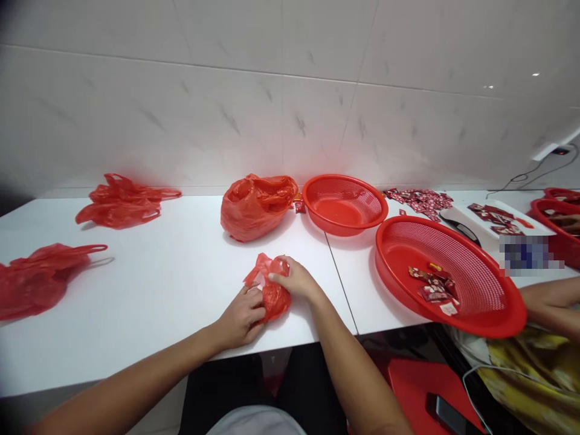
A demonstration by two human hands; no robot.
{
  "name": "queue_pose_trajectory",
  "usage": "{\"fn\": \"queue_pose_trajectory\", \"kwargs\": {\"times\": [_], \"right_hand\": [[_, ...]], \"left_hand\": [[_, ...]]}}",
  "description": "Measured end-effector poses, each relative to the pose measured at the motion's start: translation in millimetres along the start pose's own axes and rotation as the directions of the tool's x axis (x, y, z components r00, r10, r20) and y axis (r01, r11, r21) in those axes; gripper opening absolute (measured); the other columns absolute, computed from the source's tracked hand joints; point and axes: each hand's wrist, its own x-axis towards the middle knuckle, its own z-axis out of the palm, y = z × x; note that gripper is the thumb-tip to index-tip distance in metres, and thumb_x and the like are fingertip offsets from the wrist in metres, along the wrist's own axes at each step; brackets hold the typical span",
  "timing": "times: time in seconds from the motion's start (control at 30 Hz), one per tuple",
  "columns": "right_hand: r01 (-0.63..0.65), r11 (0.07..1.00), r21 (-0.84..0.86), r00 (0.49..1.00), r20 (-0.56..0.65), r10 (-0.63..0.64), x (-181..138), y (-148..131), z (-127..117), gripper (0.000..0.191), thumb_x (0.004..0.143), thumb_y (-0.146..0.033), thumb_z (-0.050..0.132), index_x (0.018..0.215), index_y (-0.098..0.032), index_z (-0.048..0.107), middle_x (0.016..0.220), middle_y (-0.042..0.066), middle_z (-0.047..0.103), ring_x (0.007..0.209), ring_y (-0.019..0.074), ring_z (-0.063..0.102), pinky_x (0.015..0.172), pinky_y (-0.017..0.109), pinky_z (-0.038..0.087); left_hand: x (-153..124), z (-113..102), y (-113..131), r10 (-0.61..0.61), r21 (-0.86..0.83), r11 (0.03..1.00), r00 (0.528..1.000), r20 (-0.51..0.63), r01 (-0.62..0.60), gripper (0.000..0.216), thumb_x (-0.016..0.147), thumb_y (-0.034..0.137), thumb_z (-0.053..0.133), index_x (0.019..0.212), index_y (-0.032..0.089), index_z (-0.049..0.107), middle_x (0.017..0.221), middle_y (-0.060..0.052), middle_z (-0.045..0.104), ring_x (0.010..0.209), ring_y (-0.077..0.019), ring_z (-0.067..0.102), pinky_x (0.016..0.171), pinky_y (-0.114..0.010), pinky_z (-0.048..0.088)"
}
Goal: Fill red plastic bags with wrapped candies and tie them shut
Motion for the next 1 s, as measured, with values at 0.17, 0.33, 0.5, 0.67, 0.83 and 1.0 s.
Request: {"fn": "queue_pose_trajectory", "kwargs": {"times": [0.17,0.33,0.5,0.67,0.83,1.0], "right_hand": [[0.1,0.994,0.053,0.951,-0.299,-0.079,-19,-21,-34,0.039,0.088,-0.052,0.072,0.106,-0.018,0.079,0.105,0.011,0.08,0.099,0.0261,0.074,0.095,0.042,0.055],[0.297,0.954,-0.043,0.816,-0.507,-0.278,-42,-45,-59,0.031,0.095,-0.046,0.069,0.111,-0.022,0.08,0.116,0.009,0.079,0.115,0.0264,0.072,0.106,0.043,0.053],[0.393,0.919,-0.036,0.746,-0.572,-0.341,-57,-62,-52,0.025,0.095,-0.04,0.07,0.111,-0.022,0.078,0.109,0.009,0.08,0.104,0.024,0.075,0.099,0.042,0.057],[0.494,0.869,0.031,0.762,-0.497,-0.416,-65,-75,-46,0.054,0.099,-0.036,0.064,0.149,-0.029,0.049,0.099,0.006,0.078,0.089,0.02,0.076,0.077,0.034,0.058],[0.362,0.904,0.227,0.925,-0.211,-0.317,-82,-83,-66,0.072,0.093,-0.035,0.069,0.159,-0.031,0.039,0.095,0.004,0.078,0.05,0.0107,0.056,0.052,0.026,0.047],[0.309,0.948,0.071,0.947,0.069,-0.314,-112,-98,-100,0.022,0.095,-0.033,0.065,0.104,-0.02,0.081,0.079,0.006,0.075,0.057,0.0148,0.059,0.053,0.027,0.044]], "left_hand": [[11,-8,-20,-0.211,0.123,0.971,0.977,0.015,0.207,0.015,0.088,0.021,0.06,0.083,0.023,0.074,0.098,-0.01,0.071,0.098,-0.0286,0.066,0.117,-0.061,0.035],[33,-28,-53,-0.53,-0.041,0.845,0.846,0.06,0.533,0.023,0.086,0.032,0.064,0.107,0.021,0.07,0.117,-0.012,0.072,0.111,-0.0337,0.067,0.108,-0.056,0.046],[60,-53,-44,-0.63,-0.199,0.775,0.707,-0.322,0.6,0.017,0.089,0.033,0.061,0.101,0.022,0.059,0.11,-0.009,0.07,0.107,-0.0291,0.066,0.097,-0.047,0.054],[94,-61,-7,-0.216,-0.156,0.974,0.876,-0.432,0.164,0.034,0.093,0.031,0.063,0.124,0.02,0.056,0.129,-0.014,0.066,0.126,-0.0289,0.062,0.11,-0.047,0.05],[128,-41,-5,0.097,-0.242,0.966,0.995,0.0,-0.095,0.115,0.077,0.062,0.082,0.165,0.02,0.021,0.167,-0.023,0.035,0.155,-0.0434,0.034,0.126,-0.066,0.025],[152,-38,-3,0.338,-0.24,0.924,0.93,0.141,-0.3,0.087,0.082,0.055,0.079,0.156,0.024,0.044,0.136,-0.014,0.069,0.124,-0.0321,0.066,0.129,-0.063,0.014]]}}
